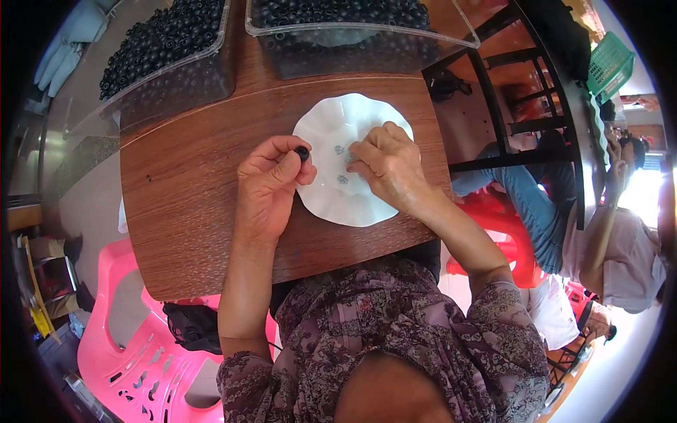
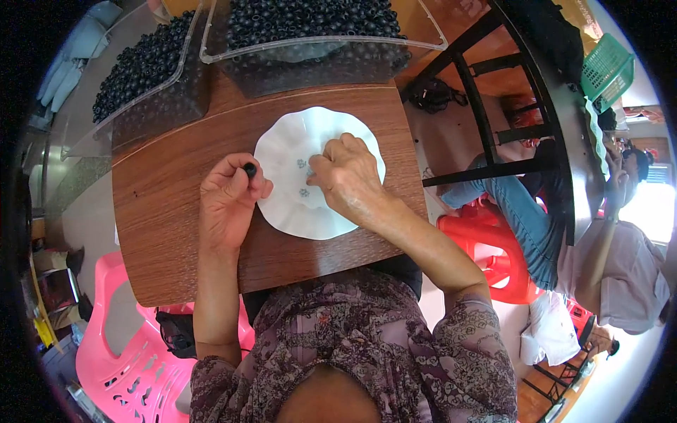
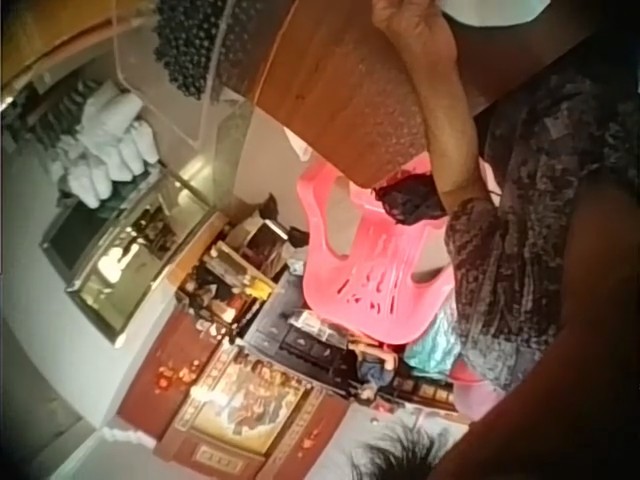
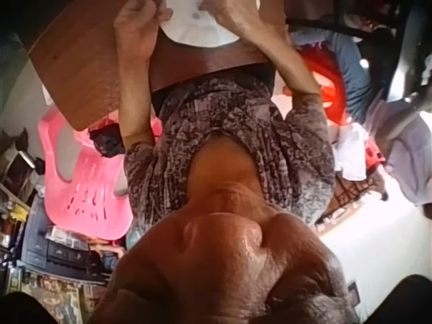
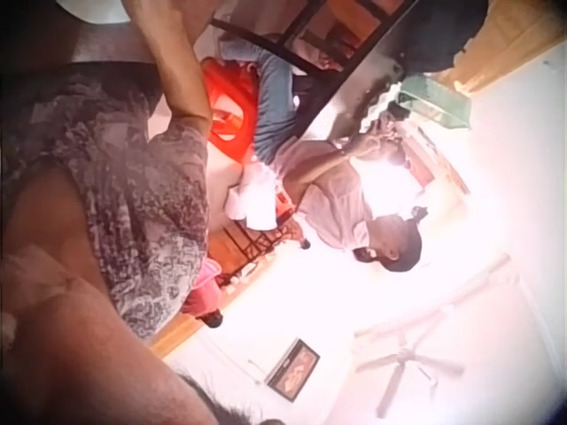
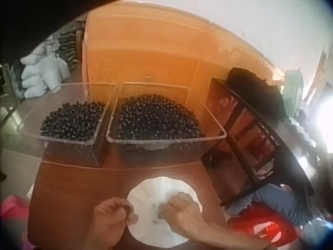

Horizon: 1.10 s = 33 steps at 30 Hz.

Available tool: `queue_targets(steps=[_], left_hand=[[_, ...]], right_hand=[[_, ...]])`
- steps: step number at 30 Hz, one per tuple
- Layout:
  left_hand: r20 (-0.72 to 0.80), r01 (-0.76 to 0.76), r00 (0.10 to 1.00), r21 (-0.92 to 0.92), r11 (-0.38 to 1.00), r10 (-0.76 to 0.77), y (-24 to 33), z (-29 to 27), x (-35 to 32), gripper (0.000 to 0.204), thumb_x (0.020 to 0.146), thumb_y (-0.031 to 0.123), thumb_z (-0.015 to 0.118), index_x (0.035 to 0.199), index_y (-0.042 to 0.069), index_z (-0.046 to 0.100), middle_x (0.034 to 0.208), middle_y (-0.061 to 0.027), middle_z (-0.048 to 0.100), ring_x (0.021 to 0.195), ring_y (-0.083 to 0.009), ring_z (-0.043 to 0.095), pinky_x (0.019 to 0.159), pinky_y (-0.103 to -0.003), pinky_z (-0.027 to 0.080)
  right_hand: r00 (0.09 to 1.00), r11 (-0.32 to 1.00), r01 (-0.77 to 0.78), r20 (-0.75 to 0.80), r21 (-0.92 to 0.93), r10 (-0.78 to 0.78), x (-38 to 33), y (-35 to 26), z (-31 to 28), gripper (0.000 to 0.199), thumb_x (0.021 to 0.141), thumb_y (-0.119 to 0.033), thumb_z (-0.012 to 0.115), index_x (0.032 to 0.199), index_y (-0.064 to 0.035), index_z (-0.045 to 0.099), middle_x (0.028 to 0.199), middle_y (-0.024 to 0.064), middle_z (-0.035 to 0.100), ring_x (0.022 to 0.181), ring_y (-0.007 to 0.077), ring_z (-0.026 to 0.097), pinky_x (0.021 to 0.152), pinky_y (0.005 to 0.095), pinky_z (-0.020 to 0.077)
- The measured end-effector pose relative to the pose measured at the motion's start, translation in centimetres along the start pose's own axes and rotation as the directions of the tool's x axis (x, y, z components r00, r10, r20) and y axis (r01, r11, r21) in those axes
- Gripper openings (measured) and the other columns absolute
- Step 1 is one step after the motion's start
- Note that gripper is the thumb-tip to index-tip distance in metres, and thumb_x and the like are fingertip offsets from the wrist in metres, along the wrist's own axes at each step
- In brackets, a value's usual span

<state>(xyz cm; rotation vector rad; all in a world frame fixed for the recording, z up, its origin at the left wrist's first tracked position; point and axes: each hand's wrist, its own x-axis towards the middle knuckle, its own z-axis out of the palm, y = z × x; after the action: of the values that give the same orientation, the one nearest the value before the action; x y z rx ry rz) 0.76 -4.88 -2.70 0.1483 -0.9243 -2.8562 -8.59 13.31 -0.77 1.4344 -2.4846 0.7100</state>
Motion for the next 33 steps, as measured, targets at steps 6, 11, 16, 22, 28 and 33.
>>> queue_targets(steps=[6,11,16,22,28,33], left_hand=[[-0.032,-0.003,0.999,0.085,0.996,0.006,0.0,0.2,0.0,0.024,0.081,0.016,0.064,0.096,-0.002,0.058,0.076,-0.0057,0.057,0.064,-0.0131,0.046,0.064,-0.030,0.035],[-0.031,-0.011,0.999,0.102,0.995,0.015,0.1,0.5,0.0,0.025,0.080,0.016,0.065,0.095,-0.002,0.058,0.075,-0.0067,0.057,0.063,-0.0140,0.046,0.064,-0.030,0.036],[0.011,0.019,1.000,0.033,0.999,-0.019,-0.1,0.0,-0.1,0.019,0.081,0.007,0.064,0.095,-0.004,0.059,0.084,-0.0076,0.061,0.071,-0.0142,0.055,0.065,-0.025,0.043],[0.030,0.014,0.999,0.038,0.999,-0.016,-0.2,0.3,-0.1,0.018,0.082,0.007,0.063,0.095,-0.004,0.059,0.082,-0.0079,0.061,0.071,-0.0142,0.055,0.065,-0.024,0.043],[0.029,0.010,1.000,0.037,0.999,-0.011,0.0,0.3,-0.2,0.018,0.082,0.007,0.063,0.095,-0.004,0.059,0.080,-0.0082,0.061,0.070,-0.0142,0.054,0.065,-0.025,0.043],[0.002,-0.020,1.000,0.037,0.999,0.019,0.1,0.3,-0.3,0.018,0.081,0.007,0.063,0.095,-0.004,0.059,0.080,-0.0084,0.061,0.069,-0.0145,0.054,0.065,-0.025,0.043]], right_hand=[[1.000,0.999,0.005,0.025,-0.047,-0.004,0.0,0.0,0.9,0.021,0.056,-0.004,0.073,0.071,-0.0032,0.059,0.066,0.0068,0.053,0.067,0.0243,0.049,0.058,0.0347,0.0411],[1.000,1.000,-0.013,0.023,-0.017,0.013,-0.1,-0.1,0.8,0.022,0.055,-0.001,0.073,0.070,-0.0024,0.056,0.067,0.0079,0.054,0.067,0.0248,0.050,0.058,0.0353,0.0412],[0.998,0.995,-0.058,0.027,0.076,0.056,-0.5,0.1,0.8,0.023,0.057,0.003,0.070,0.072,-0.0025,0.053,0.068,0.0084,0.054,0.067,0.0262,0.050,0.058,0.0356,0.0410],[0.999,0.989,-0.041,0.007,0.141,0.040,-0.5,0.1,0.6,0.024,0.059,0.004,0.069,0.075,-0.0023,0.054,0.072,0.0089,0.054,0.069,0.0268,0.051,0.060,0.0366,0.0415],[0.998,0.990,-0.051,-0.033,0.130,0.055,-0.1,-0.7,0.2,0.028,0.058,0.004,0.069,0.084,-0.0030,0.060,0.070,0.0071,0.053,0.070,0.0248,0.051,0.060,0.0347,0.0424],[0.999,0.992,-0.019,-0.040,0.127,0.024,0.4,-0.7,0.9,0.027,0.057,0.004,0.068,0.082,-0.0041,0.064,0.069,0.0059,0.052,0.069,0.0234,0.051,0.059,0.0339,0.0423]])
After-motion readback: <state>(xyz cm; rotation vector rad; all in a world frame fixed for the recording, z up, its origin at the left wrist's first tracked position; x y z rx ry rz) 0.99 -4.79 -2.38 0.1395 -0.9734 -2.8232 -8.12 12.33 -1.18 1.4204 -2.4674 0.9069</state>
